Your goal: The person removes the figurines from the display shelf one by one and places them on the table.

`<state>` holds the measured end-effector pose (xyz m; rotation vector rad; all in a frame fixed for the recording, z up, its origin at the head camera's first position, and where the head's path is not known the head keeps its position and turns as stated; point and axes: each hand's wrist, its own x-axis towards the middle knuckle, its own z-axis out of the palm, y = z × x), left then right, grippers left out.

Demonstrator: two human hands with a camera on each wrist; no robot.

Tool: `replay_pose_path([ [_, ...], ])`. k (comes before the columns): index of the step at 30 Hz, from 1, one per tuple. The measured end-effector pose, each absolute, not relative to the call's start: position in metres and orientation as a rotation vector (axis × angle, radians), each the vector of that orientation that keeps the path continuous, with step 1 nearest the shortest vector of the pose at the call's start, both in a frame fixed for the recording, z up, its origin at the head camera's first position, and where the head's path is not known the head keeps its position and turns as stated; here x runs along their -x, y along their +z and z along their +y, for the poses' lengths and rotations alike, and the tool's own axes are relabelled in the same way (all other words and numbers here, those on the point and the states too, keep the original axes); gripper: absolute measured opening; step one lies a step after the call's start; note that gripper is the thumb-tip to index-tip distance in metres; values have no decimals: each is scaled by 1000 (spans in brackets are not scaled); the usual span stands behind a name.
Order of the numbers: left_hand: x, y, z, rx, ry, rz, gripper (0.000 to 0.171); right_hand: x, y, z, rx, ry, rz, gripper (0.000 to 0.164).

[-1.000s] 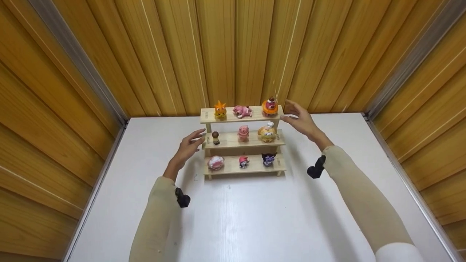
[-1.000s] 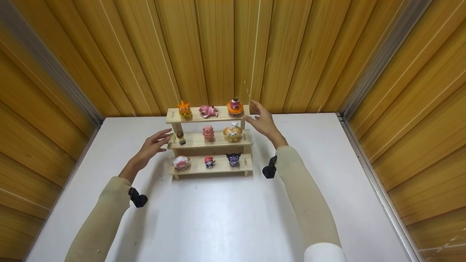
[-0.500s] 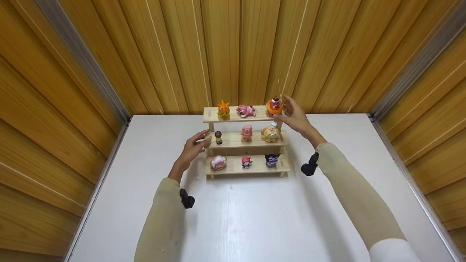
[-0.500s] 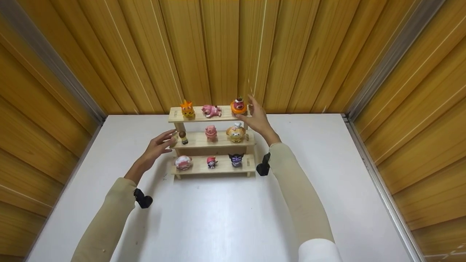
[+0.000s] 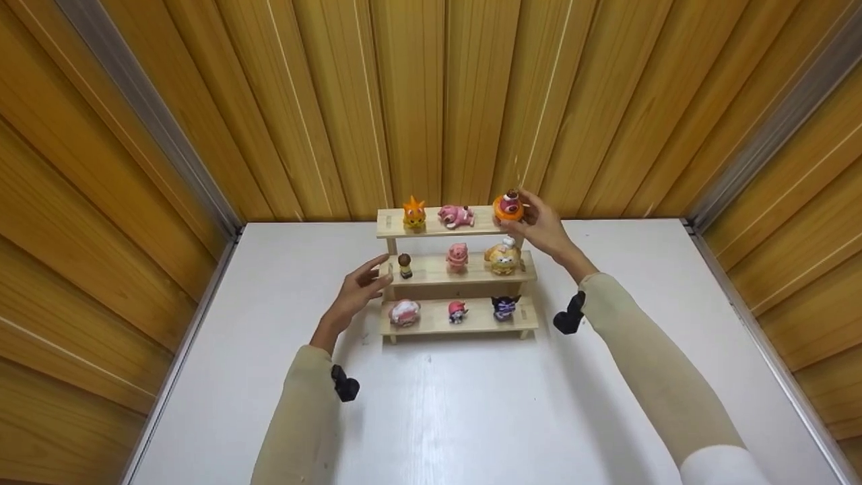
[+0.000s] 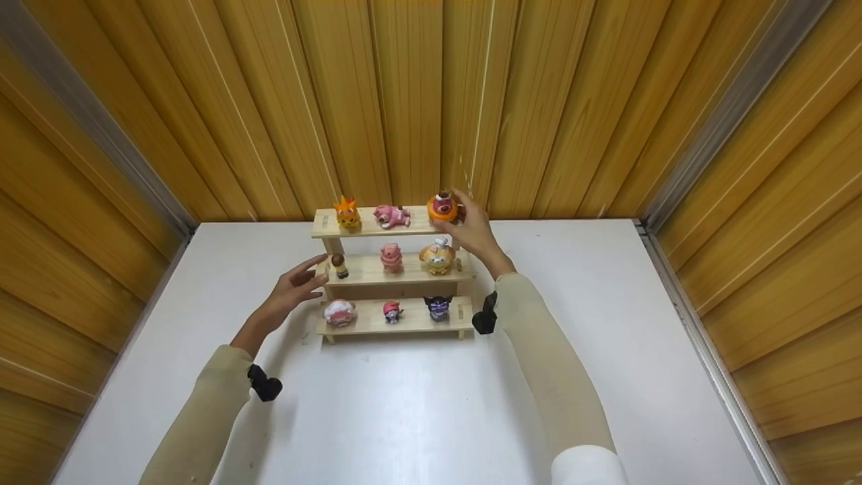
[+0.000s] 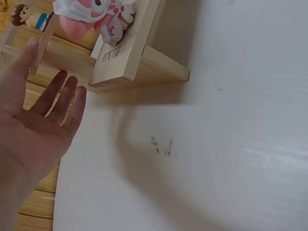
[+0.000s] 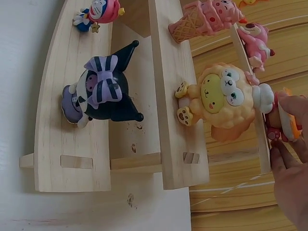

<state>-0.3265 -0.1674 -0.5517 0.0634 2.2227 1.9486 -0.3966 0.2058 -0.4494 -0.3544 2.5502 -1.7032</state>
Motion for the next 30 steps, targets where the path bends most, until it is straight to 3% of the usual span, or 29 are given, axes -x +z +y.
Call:
replay_pose_path([
  [13, 317, -557, -174, -52, 2105, 2032, 58, 396, -455, 196, 400, -1689, 2622, 68],
  [30, 322, -553, -165, -40, 2145, 1950, 56, 395, -452, 208, 220, -1678, 2697, 70],
])
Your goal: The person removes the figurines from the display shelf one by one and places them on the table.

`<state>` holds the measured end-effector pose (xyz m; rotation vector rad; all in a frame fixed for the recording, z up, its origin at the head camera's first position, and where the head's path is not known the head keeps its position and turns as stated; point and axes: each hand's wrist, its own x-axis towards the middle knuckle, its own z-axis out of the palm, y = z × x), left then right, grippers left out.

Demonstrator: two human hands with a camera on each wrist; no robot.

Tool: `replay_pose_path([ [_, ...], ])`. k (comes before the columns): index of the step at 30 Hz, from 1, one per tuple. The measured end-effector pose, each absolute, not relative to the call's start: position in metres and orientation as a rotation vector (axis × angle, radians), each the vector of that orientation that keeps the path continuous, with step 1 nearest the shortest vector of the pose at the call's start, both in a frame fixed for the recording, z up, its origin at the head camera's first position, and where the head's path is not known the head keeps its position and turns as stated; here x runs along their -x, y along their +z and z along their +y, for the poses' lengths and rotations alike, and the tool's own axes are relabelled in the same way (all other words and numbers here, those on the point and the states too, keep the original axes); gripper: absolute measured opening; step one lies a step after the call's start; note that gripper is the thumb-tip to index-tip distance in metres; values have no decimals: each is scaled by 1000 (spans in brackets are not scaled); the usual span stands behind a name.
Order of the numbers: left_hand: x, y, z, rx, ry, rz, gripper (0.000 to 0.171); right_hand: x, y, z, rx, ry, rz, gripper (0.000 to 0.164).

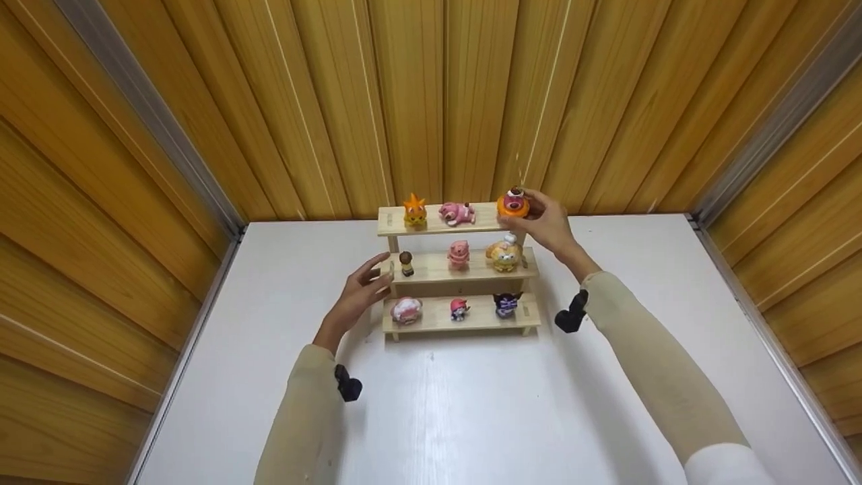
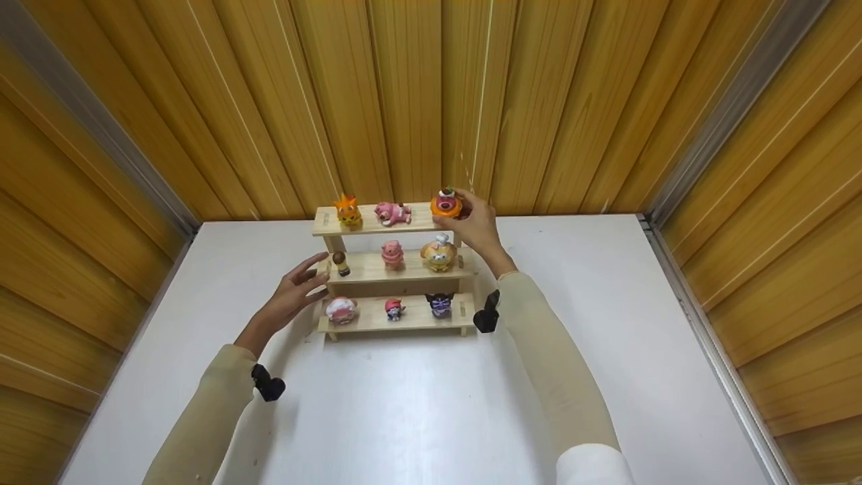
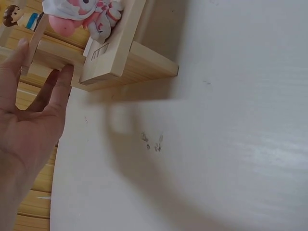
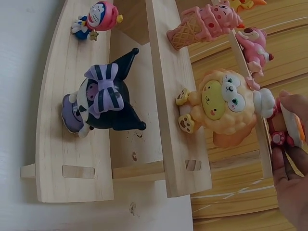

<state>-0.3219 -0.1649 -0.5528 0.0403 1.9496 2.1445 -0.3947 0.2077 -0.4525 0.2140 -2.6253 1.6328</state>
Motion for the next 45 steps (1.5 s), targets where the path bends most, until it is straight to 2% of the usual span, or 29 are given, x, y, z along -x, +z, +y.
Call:
replay_pose_path([
  [8, 323, -548, -170, -41, 2069, 1975, 57, 380, -443, 206, -232, 1634, -2545, 64],
  [15, 322, -551, -175, -49, 2046, 1987, 57, 358, -426, 205, -395, 1633, -2556, 60],
  [23, 322, -549, -176, -41, 2031, 1984, 57, 335, -412, 197, -463, 1675, -2559, 63],
  [45, 326, -552, -167, -64, 2086, 1960, 57, 279, -429, 172, -646, 1772, -2664, 64],
])
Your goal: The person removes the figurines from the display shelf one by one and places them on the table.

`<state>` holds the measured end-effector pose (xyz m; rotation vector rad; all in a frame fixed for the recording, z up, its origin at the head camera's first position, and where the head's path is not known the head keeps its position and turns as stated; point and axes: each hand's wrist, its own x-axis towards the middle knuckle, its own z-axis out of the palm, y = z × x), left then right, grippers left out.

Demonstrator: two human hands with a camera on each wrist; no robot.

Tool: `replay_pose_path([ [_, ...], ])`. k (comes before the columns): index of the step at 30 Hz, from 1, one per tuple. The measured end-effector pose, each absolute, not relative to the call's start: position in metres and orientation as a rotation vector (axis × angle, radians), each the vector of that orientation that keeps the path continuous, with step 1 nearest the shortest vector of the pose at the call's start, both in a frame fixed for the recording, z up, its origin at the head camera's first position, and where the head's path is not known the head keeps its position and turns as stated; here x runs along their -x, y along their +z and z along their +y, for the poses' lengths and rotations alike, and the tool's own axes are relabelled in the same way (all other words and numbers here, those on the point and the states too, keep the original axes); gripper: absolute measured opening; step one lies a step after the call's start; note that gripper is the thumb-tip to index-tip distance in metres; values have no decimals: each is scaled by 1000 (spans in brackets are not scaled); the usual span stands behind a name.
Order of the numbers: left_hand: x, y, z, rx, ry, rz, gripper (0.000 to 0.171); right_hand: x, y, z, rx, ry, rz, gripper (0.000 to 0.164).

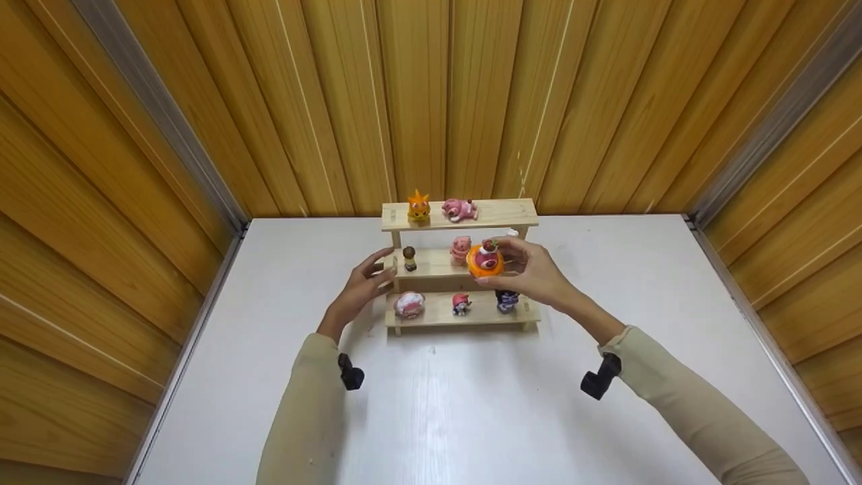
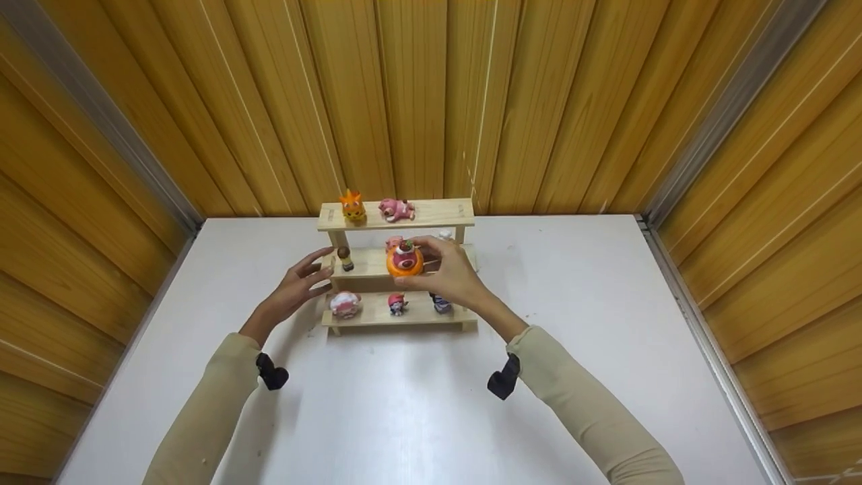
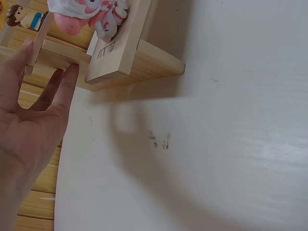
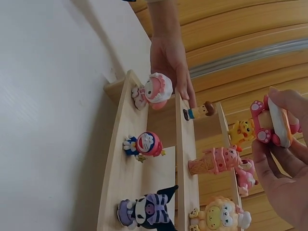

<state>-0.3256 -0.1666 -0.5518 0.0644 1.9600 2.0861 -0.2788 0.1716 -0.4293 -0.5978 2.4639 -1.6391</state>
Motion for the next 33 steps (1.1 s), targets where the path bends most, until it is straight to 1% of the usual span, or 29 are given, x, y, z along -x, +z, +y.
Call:
replay_pose_path([
  [6, 324, -552, -167, -46, 2096, 1958, 58, 266, -444, 161, 694, -1580, 2408, 64],
  [12, 323, -554, -166, -14, 2103, 1951, 57, 251, -468, 150, 846, -1485, 2373, 61],
  [17, 324, -553, -166, -24, 2116, 1940, 57, 241, -487, 140, 920, -1422, 2363, 61],
  [21, 325, -552, -167, -14, 2112, 1942, 56, 230, -508, 134, 967, -1426, 2296, 62],
  [26, 327, -551, -168, 3, 2099, 1950, 55, 219, -541, 133, 1013, -1413, 2208, 58],
  [33, 327, -555, -166, -22, 2117, 1921, 56, 215, -572, 125, 1081, -1351, 2187, 56],
])
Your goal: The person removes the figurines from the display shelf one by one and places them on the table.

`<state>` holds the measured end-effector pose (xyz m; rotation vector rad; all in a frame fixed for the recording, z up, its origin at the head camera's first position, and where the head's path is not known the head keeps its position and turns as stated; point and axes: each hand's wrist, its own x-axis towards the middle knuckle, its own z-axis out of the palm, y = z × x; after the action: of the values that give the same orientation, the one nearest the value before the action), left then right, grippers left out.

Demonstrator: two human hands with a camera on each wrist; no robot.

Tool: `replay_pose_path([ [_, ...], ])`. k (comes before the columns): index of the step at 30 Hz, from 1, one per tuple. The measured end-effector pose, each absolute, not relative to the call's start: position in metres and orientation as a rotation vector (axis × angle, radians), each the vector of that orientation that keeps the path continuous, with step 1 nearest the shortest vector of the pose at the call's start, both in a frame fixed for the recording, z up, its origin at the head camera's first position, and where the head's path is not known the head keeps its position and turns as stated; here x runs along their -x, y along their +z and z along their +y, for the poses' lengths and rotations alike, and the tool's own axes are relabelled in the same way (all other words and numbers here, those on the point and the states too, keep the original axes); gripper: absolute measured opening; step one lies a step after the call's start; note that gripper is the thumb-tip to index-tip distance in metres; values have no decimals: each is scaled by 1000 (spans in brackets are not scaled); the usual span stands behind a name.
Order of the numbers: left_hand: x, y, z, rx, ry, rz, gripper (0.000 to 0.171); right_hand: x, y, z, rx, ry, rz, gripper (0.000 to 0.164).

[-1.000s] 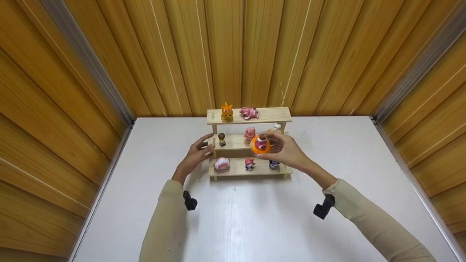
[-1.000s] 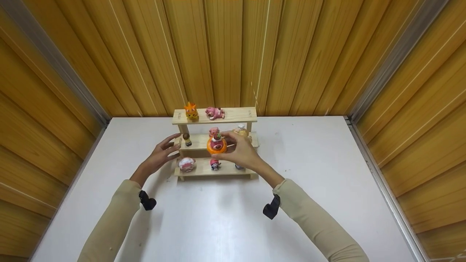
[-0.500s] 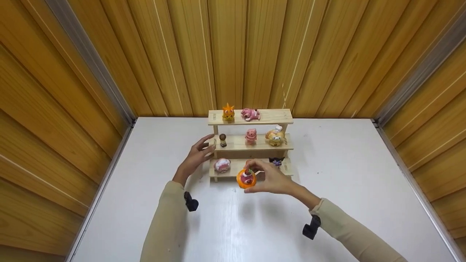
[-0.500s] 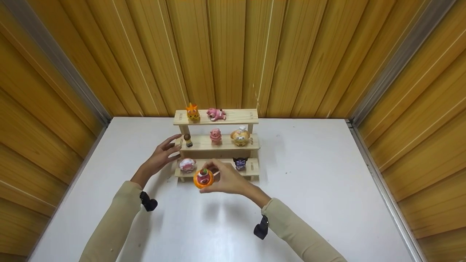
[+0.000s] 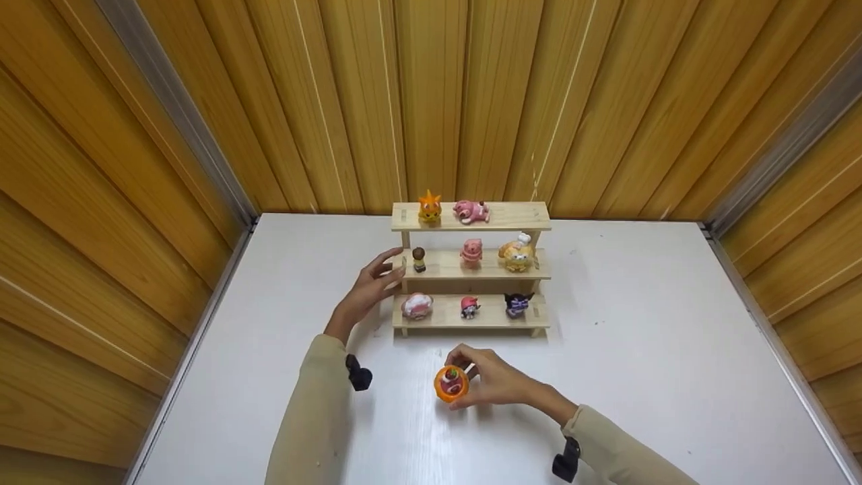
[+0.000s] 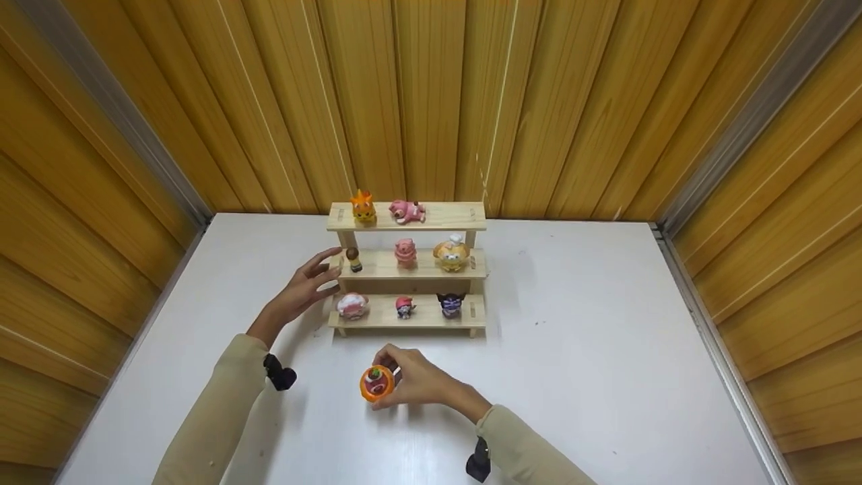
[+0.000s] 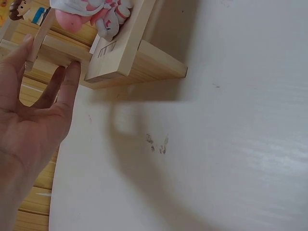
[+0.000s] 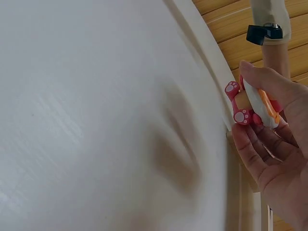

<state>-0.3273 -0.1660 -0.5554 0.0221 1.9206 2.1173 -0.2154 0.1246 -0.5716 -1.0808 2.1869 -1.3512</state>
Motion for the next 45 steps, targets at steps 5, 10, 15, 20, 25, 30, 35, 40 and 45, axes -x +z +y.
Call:
replay_pose_path([
  [5, 327, -555, -166, -38, 2116, 1934, 56, 217, -584, 113, 1066, -1346, 2187, 57],
  [10, 327, -555, -167, -17, 2114, 1951, 55, 215, -596, 100, 1054, -1324, 2180, 59],
  [15, 326, -557, -165, -10, 2112, 1948, 56, 212, -609, 90, 1047, -1381, 2173, 60],
  [20, 326, -558, -164, -18, 2102, 1957, 56, 211, -615, 83, 1041, -1420, 2190, 62],
  [25, 324, -558, -165, -24, 2116, 1943, 55, 210, -613, 76, 1080, -1364, 2178, 67],
  [30, 325, -558, -166, -37, 2135, 1923, 55, 209, -609, 74, 1183, -1297, 2254, 64],
  [35, 325, -557, -166, -30, 2110, 1942, 55, 207, -608, 75, 1190, -1235, 2285, 61],
  [40, 326, -557, -166, -22, 2113, 1931, 56, 206, -606, 76, 1139, -1177, 2300, 64],
  [45, 326, -557, -165, -18, 2116, 1930, 56, 204, -604, 82, 1092, -1110, 2297, 77],
])
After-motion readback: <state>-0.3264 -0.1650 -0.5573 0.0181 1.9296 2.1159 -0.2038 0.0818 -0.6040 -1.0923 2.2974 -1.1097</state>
